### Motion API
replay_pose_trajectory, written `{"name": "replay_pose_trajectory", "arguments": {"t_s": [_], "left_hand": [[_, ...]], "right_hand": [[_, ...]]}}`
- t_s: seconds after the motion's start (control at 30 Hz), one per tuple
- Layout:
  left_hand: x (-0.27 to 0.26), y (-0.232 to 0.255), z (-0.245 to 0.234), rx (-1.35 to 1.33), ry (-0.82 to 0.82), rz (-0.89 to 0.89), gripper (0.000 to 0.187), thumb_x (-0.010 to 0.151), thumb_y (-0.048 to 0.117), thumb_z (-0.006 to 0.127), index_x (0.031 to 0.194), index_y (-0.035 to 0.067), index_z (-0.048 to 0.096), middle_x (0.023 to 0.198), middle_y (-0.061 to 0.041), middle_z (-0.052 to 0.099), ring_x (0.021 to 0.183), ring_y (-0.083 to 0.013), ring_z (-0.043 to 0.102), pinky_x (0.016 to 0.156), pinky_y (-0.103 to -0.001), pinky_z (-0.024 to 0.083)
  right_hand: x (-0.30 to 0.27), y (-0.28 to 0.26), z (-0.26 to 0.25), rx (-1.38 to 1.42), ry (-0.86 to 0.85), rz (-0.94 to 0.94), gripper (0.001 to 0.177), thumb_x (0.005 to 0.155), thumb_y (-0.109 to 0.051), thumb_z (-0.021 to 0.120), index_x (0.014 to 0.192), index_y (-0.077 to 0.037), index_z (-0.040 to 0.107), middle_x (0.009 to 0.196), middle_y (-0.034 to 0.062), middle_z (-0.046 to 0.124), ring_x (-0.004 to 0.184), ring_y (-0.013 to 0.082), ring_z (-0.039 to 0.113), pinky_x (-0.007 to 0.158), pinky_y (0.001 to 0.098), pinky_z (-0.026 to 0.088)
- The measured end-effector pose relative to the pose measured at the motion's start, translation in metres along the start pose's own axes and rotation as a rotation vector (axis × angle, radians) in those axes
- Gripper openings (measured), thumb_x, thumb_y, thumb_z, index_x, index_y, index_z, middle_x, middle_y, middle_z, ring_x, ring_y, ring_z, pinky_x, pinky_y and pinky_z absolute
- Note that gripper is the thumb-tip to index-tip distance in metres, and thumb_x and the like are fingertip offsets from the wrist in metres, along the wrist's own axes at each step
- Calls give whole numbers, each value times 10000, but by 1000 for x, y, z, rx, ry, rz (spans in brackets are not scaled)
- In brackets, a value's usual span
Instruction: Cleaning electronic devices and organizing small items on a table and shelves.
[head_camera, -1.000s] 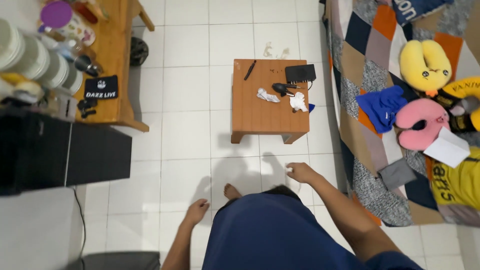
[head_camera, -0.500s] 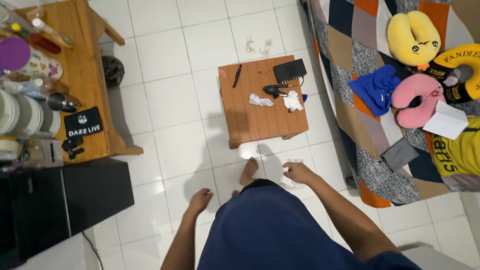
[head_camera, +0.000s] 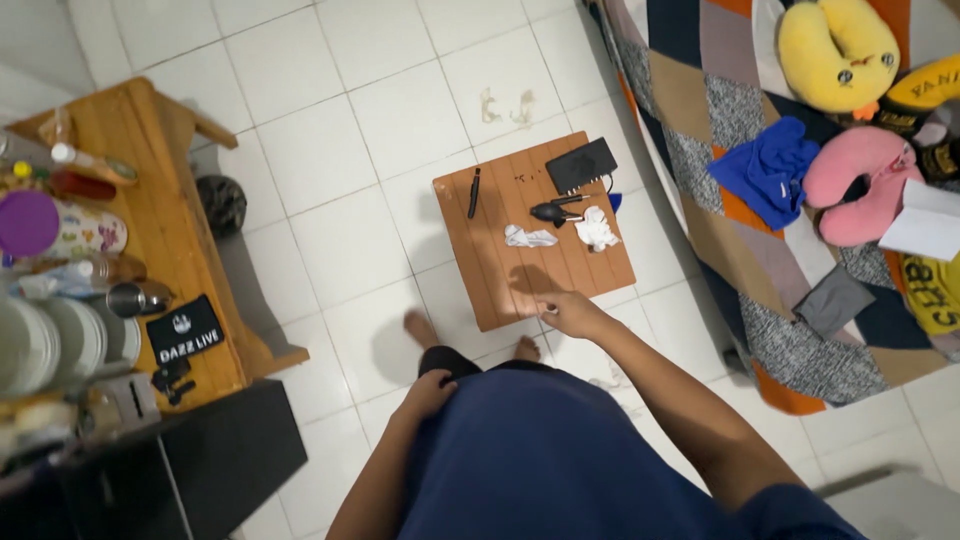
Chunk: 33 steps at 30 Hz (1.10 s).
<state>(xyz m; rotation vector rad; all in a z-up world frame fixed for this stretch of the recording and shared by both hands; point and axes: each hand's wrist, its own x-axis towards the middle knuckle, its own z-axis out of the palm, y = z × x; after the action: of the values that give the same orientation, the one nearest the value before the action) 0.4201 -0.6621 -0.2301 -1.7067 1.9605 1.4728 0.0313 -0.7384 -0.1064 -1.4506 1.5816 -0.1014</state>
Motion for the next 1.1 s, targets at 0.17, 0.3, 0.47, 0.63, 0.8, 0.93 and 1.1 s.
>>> {"name": "replay_pose_trajectory", "arguments": {"t_s": [0.17,0.3,0.47,0.63,0.8,0.93,1.1], "left_hand": [[56,-9,-81,110,-212,-60,492,913,391,652,1307,97,656,1268,-187,686,1182,-359,646,1031,-413,498],[115,-17,-157,183,-246,79,457,924,395,626,1262,91,673,1242,-165,704,1162,-356,657,1008,-417,509],[186,-42,-245,247,-272,214,430,912,387,624,1204,79,689,1191,-157,723,1126,-345,672,973,-419,525],[245,-64,-285,412,-347,189,416,921,389,619,1184,75,691,1166,-176,721,1110,-358,669,965,-430,526],[270,-65,-282,482,-394,231,389,923,372,618,1148,66,703,1121,-198,722,1094,-381,664,954,-448,525],[260,-47,-262,405,-422,280,369,905,367,619,1118,81,712,1069,-192,737,1039,-376,689,920,-447,545],[240,-57,-231,337,-543,341,391,910,421,633,1102,89,710,1046,-182,731,990,-380,691,880,-458,550]], "right_hand": [[23,34,48,29,50,81,467,878,-289,710,1303,-102,668,1127,178,740,1044,321,717,920,403,561],[31,62,87,23,79,281,464,896,-318,689,1309,-107,662,1097,175,754,1035,315,729,946,400,563],[40,30,105,94,152,517,450,887,-338,694,1287,-131,673,1068,150,770,1019,318,725,934,400,565],[56,-22,119,319,304,614,437,886,-328,695,1288,-159,674,1040,137,776,981,320,734,904,398,576],[66,-75,138,345,240,625,417,900,-326,676,1291,-179,678,1038,118,783,962,316,740,894,392,582],[70,-84,160,388,213,631,433,896,-315,679,1303,-167,668,1064,123,775,967,320,743,897,392,582],[91,-89,152,375,146,606,437,897,-317,673,1308,-168,661,1082,137,763,1001,328,731,901,404,583]]}}
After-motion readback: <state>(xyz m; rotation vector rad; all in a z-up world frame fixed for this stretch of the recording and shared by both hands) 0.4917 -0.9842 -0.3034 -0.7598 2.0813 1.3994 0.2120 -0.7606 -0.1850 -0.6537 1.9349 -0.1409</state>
